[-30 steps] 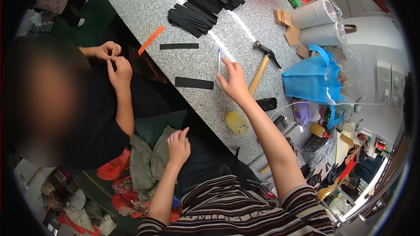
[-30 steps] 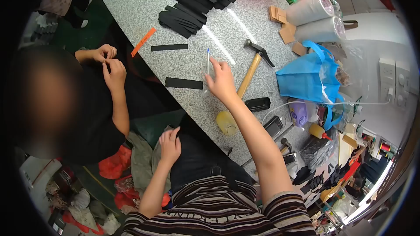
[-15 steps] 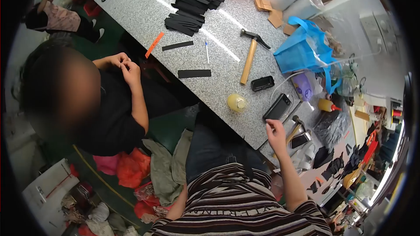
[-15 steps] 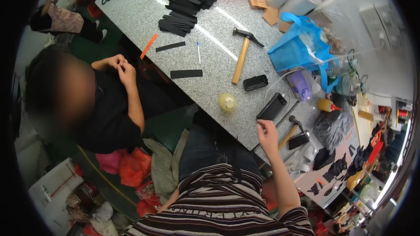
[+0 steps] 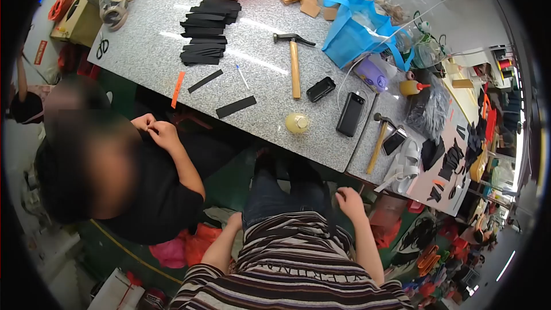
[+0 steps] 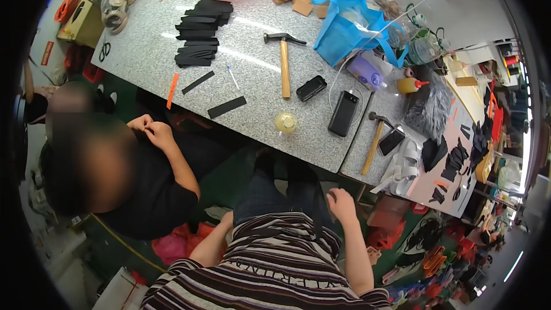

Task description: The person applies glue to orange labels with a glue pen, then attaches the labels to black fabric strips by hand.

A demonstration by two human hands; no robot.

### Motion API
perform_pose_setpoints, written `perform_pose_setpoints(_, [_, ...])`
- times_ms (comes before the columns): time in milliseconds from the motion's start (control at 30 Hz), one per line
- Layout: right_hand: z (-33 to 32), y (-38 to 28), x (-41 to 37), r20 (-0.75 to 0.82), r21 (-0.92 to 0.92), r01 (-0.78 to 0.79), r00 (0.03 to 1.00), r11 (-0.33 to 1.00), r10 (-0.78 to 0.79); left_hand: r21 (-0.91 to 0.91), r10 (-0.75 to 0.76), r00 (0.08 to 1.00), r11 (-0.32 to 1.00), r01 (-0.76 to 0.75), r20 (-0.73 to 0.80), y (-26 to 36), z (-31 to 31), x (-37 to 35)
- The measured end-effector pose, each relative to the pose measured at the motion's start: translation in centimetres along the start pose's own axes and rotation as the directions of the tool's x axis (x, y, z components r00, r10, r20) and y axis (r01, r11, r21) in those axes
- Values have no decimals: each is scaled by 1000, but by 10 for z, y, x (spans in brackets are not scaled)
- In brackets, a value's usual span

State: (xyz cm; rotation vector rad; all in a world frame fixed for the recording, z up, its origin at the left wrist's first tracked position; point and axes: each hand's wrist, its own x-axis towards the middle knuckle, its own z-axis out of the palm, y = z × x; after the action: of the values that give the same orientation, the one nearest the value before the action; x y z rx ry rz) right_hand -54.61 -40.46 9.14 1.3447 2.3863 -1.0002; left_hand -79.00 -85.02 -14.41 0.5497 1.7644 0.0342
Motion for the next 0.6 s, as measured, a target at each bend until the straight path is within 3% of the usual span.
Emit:
perform_pose_setpoints(33, [14, 8, -12, 12, 2, -17, 1000, 1000, 17, 113, -15, 999, 994, 10, 43, 3, -19, -1])
perform_pose_setpoints(67, [26, 13, -25, 70, 33, -48, 996, 998, 46, 120, 14, 996, 992, -25, 87, 27, -50, -21])
perform_pose_setpoints(133, [44, 14, -54, 160, 84, -136, 980, 987, 122, 59, -7, 998, 998, 3, 63, 23, -57, -21])
perform_pose_setpoints(233, [70, 9, -90, 150, 208, -268, 959, 941, 240, 63, -10, 998, 998, 6, 58, 27, -75, -20])
perform_pose_setpoints(300, [90, 14, -110, 91, 323, -276, 961, 905, 260, 100, 13, 999, 995, -18, 44, 32, -80, -13])
perform_pose_setpoints(467, [125, 46, -155, 61, 383, -343, 936, 857, 347, 274, 96, 995, 957, -92, -1, 58, -90, 20])
perform_pose_setpoints(600, [127, 63, -195, 24, 567, -416, 871, 711, 491, 396, 154, 988, 907, -140, -4, 73, -82, 45])
